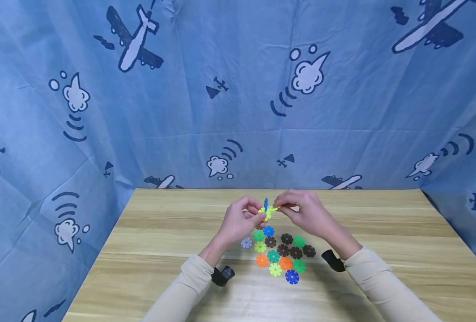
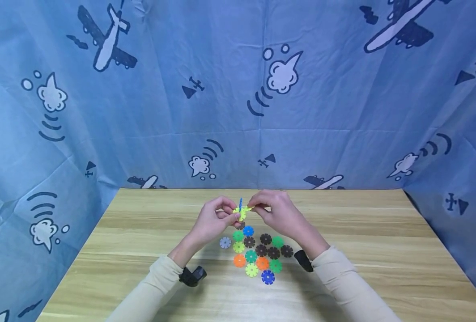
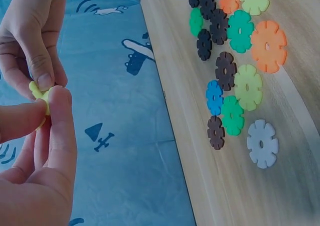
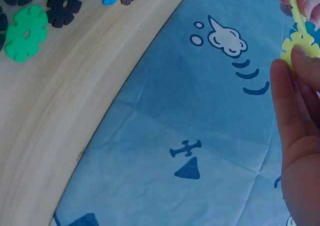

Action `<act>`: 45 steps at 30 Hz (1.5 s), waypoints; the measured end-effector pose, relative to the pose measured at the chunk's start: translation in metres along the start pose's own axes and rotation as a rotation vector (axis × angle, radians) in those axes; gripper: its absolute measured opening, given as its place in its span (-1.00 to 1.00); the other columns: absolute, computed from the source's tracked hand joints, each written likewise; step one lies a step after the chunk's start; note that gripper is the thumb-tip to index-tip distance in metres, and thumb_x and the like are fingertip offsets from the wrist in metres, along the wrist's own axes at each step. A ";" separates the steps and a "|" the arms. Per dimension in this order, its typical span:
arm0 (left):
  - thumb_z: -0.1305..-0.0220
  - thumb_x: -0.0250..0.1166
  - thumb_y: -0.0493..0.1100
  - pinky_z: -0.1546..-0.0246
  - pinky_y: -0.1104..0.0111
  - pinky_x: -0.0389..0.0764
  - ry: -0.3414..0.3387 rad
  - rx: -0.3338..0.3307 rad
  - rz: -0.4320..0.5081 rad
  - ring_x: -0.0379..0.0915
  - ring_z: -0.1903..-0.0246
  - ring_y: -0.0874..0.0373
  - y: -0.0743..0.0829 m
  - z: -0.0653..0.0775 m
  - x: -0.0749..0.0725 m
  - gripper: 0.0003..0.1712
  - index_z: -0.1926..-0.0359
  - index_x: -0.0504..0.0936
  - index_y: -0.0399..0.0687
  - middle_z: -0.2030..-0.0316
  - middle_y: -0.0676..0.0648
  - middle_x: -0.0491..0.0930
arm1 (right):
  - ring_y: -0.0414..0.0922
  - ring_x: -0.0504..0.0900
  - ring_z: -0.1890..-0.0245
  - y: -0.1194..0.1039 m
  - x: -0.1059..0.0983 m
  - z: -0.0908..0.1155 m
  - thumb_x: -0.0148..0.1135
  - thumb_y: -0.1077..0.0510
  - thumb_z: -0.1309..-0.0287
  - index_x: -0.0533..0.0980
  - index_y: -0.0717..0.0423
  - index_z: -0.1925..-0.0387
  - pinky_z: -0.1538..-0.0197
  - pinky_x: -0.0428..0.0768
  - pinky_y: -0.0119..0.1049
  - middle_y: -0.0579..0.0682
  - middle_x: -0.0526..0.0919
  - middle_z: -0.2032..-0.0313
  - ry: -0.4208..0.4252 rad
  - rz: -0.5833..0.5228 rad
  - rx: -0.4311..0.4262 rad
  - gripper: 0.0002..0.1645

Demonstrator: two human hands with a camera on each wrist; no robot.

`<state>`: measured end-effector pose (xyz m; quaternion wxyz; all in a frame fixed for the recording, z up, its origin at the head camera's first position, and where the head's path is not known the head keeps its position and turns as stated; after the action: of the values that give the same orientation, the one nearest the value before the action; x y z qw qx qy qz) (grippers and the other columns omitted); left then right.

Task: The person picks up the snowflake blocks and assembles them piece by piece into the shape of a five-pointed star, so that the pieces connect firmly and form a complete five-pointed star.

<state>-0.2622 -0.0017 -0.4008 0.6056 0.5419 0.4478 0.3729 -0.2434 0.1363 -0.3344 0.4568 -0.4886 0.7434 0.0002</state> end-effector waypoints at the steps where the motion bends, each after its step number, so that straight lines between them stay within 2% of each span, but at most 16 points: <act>1: -0.29 0.35 -0.42 0.26 0.34 0.77 -0.001 -0.001 0.000 0.73 0.34 -0.05 0.000 0.000 0.000 -0.79 0.09 0.53 -0.29 0.33 -0.13 0.49 | -0.17 0.75 0.33 -0.001 0.000 0.000 0.45 0.50 0.00 0.73 0.10 0.32 0.27 0.75 -0.32 -0.06 0.78 0.30 0.002 0.011 -0.009 -0.72; 5: -0.28 0.35 -0.43 0.26 0.34 0.77 -0.004 -0.001 0.005 0.70 0.41 0.15 0.001 0.000 0.002 -0.78 0.09 0.54 -0.30 0.34 -0.12 0.49 | -0.17 0.74 0.33 -0.003 0.001 0.001 0.45 0.48 -0.01 0.73 0.09 0.32 0.28 0.75 -0.30 -0.06 0.78 0.30 -0.001 0.044 -0.020 -0.73; 7: -0.28 0.35 -0.43 0.27 0.34 0.77 -0.005 0.000 0.007 0.71 0.40 0.11 0.001 0.000 0.003 -0.78 0.09 0.54 -0.31 0.35 -0.12 0.49 | -0.16 0.74 0.33 -0.004 0.001 0.001 0.46 0.47 -0.01 0.74 0.09 0.32 0.28 0.74 -0.29 -0.06 0.78 0.31 -0.004 0.060 -0.021 -0.74; 12: -0.28 0.35 -0.44 0.28 0.34 0.77 -0.001 0.005 0.006 0.74 0.29 -0.16 0.000 -0.001 0.005 -0.79 0.10 0.53 -0.30 0.35 -0.13 0.51 | -0.15 0.75 0.34 -0.007 0.000 0.000 0.47 0.48 0.02 0.74 0.10 0.34 0.29 0.75 -0.29 -0.05 0.78 0.33 -0.010 0.087 -0.036 -0.74; 14: -0.27 0.35 -0.45 0.28 0.30 0.78 0.005 0.012 0.010 0.74 0.29 -0.20 0.001 -0.001 0.005 -0.79 0.11 0.54 -0.31 0.37 -0.13 0.52 | -0.14 0.76 0.34 -0.009 0.000 0.000 0.47 0.49 0.03 0.74 0.12 0.35 0.30 0.74 -0.30 -0.04 0.79 0.34 -0.008 0.091 -0.053 -0.74; 19: -0.21 0.39 -0.47 0.32 0.23 0.78 0.048 0.013 0.021 0.72 0.47 0.02 0.000 0.000 0.003 -0.81 0.16 0.60 -0.36 0.44 -0.12 0.56 | -0.17 0.75 0.39 -0.016 0.000 0.001 0.45 0.53 0.05 0.75 0.13 0.38 0.37 0.70 -0.38 -0.06 0.78 0.38 -0.007 0.071 -0.102 -0.72; 22: -0.17 0.41 -0.48 0.38 0.27 0.77 0.077 -0.009 0.031 0.68 0.56 0.16 -0.003 0.000 0.001 -0.83 0.20 0.64 -0.37 0.49 -0.11 0.59 | -0.19 0.75 0.42 -0.018 0.004 0.004 0.41 0.55 0.05 0.75 0.14 0.39 0.38 0.68 -0.45 -0.05 0.77 0.41 -0.033 0.059 -0.107 -0.71; 25: -0.14 0.42 -0.49 0.39 0.29 0.77 0.088 -0.036 0.043 0.67 0.59 0.18 -0.007 0.001 0.001 -0.83 0.22 0.66 -0.38 0.49 -0.11 0.60 | -0.20 0.75 0.43 -0.018 0.010 0.006 0.40 0.55 0.03 0.75 0.16 0.39 0.36 0.69 -0.46 -0.04 0.77 0.42 -0.070 0.069 -0.099 -0.72; 28: -0.15 0.42 -0.48 0.35 0.28 0.78 0.068 -0.053 0.062 0.69 0.55 0.16 -0.011 0.000 0.004 -0.81 0.19 0.65 -0.39 0.45 -0.13 0.60 | -0.19 0.76 0.41 -0.017 0.011 0.008 0.43 0.52 0.03 0.75 0.14 0.37 0.34 0.72 -0.41 -0.04 0.78 0.40 -0.080 0.108 -0.089 -0.74; 30: -0.19 0.42 -0.43 0.30 0.25 0.78 0.049 -0.046 0.042 0.71 0.50 0.13 -0.012 -0.001 0.006 -0.79 0.14 0.65 -0.37 0.40 -0.14 0.62 | -0.19 0.75 0.40 -0.014 0.010 0.010 0.44 0.49 0.01 0.74 0.13 0.35 0.33 0.72 -0.38 -0.04 0.79 0.38 -0.077 0.130 -0.067 -0.76; 33: -0.26 0.43 -0.27 0.26 0.22 0.78 0.017 -0.009 -0.044 0.74 0.37 0.07 -0.009 -0.004 0.009 -0.70 0.02 0.66 -0.30 0.28 -0.15 0.66 | -0.22 0.71 0.42 -0.003 0.007 0.012 0.45 0.45 -0.02 0.74 0.12 0.31 0.35 0.70 -0.39 -0.04 0.79 0.35 -0.077 0.130 0.017 -0.77; 36: -0.34 0.38 -0.07 0.22 0.25 0.77 0.001 0.031 -0.189 0.74 0.25 0.07 -0.007 -0.005 0.009 -0.61 -0.08 0.65 -0.20 0.18 -0.13 0.71 | -0.22 0.69 0.42 0.022 0.002 0.021 0.44 0.40 -0.08 0.73 0.12 0.28 0.34 0.71 -0.39 -0.01 0.78 0.33 -0.085 0.105 0.186 -0.82; 38: -0.38 0.32 -0.04 0.21 0.32 0.73 -0.013 0.028 -0.291 0.71 0.24 0.11 -0.011 -0.004 0.007 -0.60 -0.12 0.64 -0.18 0.16 -0.08 0.71 | -0.13 0.73 0.37 0.047 -0.009 0.031 0.41 0.38 -0.13 0.72 0.17 0.26 0.27 0.75 -0.30 0.06 0.78 0.31 -0.090 0.095 0.313 -0.86; 42: -0.35 0.27 -0.20 0.34 0.38 0.57 -0.037 -0.026 -0.503 0.51 0.43 0.22 -0.030 -0.001 0.001 -0.72 -0.01 0.67 -0.23 0.37 -0.01 0.63 | 0.16 0.75 0.23 0.109 -0.051 0.067 0.30 0.31 -0.22 0.66 0.30 0.19 0.15 0.74 0.02 0.28 0.74 0.21 -0.085 0.168 0.556 -0.85; 45: -0.27 0.32 -0.25 0.36 0.33 0.52 -0.077 -0.090 -0.623 0.41 0.48 0.22 -0.048 0.002 -0.004 -0.75 0.05 0.67 -0.24 0.44 0.01 0.56 | 0.25 0.69 0.22 0.155 -0.091 0.105 0.25 0.26 -0.21 0.61 0.42 0.18 0.23 0.67 0.10 0.37 0.70 0.22 -0.086 0.295 0.714 -0.75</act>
<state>-0.2636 -0.0123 -0.4482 0.7307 0.3650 0.5520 0.1679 -0.2749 0.3302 -0.4024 0.6237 -0.1864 0.7393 -0.1723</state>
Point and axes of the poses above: each hand's wrist, its own z-axis away from the middle knuckle, its own x-axis out of the palm, y = z × x, the point moved 10 cm from there along -z, towards the middle knuckle
